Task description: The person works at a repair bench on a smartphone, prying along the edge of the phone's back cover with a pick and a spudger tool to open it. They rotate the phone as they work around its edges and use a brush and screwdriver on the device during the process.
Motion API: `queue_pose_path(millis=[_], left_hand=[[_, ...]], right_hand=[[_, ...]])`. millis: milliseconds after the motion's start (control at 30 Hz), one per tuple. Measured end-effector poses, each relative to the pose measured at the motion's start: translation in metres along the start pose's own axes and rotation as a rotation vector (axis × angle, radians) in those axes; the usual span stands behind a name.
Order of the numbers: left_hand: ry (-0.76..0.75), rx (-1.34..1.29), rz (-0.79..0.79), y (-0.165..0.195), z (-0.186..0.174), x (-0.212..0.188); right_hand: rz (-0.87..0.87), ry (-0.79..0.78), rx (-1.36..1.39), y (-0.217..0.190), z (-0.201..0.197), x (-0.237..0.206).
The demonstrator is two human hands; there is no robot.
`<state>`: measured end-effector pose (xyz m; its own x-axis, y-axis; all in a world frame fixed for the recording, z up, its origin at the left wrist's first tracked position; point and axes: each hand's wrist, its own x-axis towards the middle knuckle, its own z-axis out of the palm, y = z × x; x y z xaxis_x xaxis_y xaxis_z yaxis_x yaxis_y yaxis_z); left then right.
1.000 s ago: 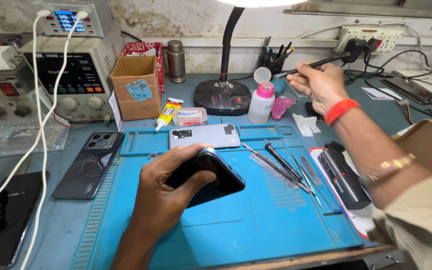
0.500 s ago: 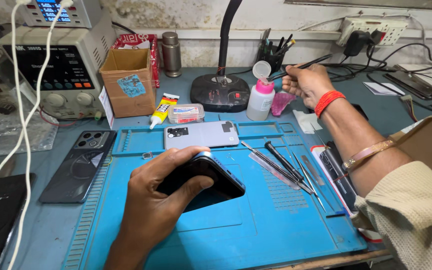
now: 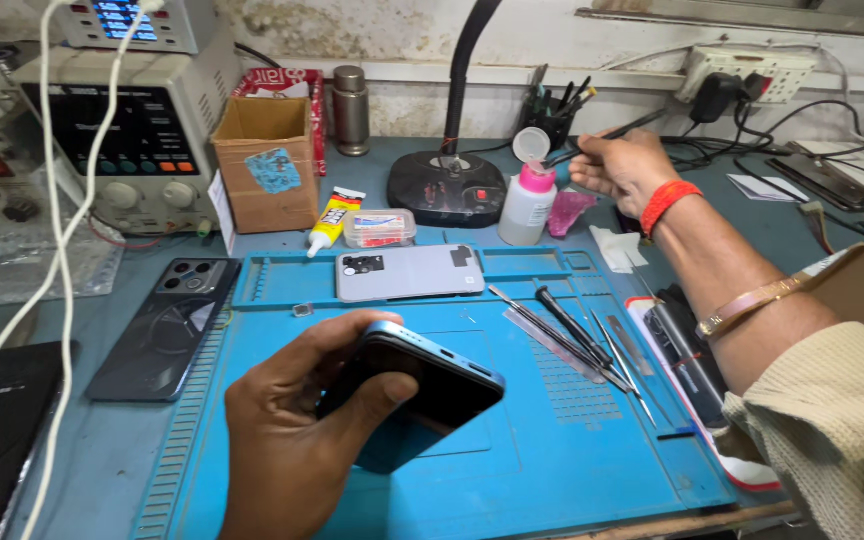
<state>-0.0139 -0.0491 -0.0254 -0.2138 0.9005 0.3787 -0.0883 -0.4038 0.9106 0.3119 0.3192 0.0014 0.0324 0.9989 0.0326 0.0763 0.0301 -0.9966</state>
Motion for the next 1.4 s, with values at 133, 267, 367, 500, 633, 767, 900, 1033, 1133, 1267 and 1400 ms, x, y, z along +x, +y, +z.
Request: queue_pose_path(millis=[133, 267, 367, 500, 633, 767, 900, 1033, 1133, 1267, 1400], left_hand=[[-0.047, 0.027, -0.056, 0.002, 0.000, 0.003], [-0.062, 0.051, -0.041, 0.003, 0.004, 0.006], [-0.048, 0.009, -0.056, 0.000, 0.003, 0.008], [-0.074, -0.080, 0.030, -0.006, -0.001, 0.011], [-0.049, -0.125, 0.030, -0.011, -0.003, 0.016], [-0.071, -0.154, 0.030, -0.008, -0.005, 0.022], [-0.133, 0.003, -0.059, 0.000, -0.003, 0.025], [-0.226, 0.055, -0.048, 0.004, 0.007, 0.026], [-0.257, 0.087, -0.051, 0.004, 0.017, 0.029], [-0.278, 0.074, -0.075, 0.005, 0.022, 0.031], [-0.277, 0.112, -0.033, 0.004, 0.020, 0.030]], right_hand=[[-0.019, 0.014, 0.032, 0.004, 0.002, -0.007], [0.002, 0.039, 0.044, -0.001, 0.007, -0.013], [-0.010, 0.022, 0.048, -0.006, 0.009, -0.017], [0.013, 0.027, 0.068, -0.005, 0.007, -0.020], [0.029, 0.006, 0.205, -0.004, 0.002, -0.020], [0.031, -0.117, 0.299, -0.010, 0.000, -0.038], [0.014, -0.302, 0.277, -0.017, 0.000, -0.110], [0.094, -0.427, 0.260, -0.023, 0.018, -0.194], [0.134, -0.423, 0.307, -0.036, 0.031, -0.239], [0.076, -0.418, 0.310, -0.046, 0.045, -0.269], [0.067, -0.438, 0.331, -0.044, 0.054, -0.281]])
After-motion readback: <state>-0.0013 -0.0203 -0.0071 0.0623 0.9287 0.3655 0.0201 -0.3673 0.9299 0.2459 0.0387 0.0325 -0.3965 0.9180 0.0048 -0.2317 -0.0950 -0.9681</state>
